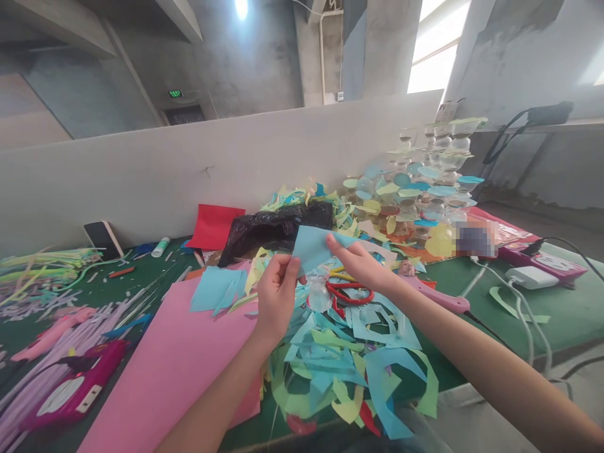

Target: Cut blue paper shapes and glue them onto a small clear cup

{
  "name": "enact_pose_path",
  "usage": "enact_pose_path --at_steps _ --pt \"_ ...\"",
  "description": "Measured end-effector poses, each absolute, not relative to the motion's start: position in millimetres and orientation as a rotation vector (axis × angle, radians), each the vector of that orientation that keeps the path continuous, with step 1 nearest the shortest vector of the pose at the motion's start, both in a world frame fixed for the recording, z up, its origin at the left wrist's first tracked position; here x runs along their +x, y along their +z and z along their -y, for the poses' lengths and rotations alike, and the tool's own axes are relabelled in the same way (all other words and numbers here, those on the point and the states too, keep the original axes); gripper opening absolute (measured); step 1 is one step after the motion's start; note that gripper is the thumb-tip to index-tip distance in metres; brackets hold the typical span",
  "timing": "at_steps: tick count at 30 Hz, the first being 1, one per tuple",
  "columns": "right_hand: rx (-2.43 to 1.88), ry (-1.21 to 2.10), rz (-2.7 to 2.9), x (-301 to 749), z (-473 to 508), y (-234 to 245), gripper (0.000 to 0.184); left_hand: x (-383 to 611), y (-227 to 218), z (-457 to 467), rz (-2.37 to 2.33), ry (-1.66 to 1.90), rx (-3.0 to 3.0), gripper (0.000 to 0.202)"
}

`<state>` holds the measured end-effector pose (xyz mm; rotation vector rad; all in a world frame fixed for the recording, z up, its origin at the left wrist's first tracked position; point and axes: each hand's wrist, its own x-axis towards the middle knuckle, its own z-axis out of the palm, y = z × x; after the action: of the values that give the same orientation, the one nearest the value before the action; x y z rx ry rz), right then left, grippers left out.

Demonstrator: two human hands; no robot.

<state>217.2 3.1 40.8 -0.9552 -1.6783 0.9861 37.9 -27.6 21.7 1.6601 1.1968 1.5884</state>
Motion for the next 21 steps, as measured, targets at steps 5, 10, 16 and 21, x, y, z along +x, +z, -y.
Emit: enact_pose_path --at_steps 5,10,16,21 --pt "-0.67 0.94 1.487 238 -19 51 0.064 21 23 15 -1.295 1.711 1.578 0.029" --pt "-0.725 0.923 1.544 244 -28 44 0.061 17 25 9 -1.294 1.763 1.559 0.029" --pt "-0.898 0.872 1.887 223 -13 35 0.046 27 21 18 -1.239 1.674 1.585 0.03" --pt "-1.09 0.949 1.802 211 -3 35 0.059 34 18 23 -1.157 1.512 1.688 0.027"
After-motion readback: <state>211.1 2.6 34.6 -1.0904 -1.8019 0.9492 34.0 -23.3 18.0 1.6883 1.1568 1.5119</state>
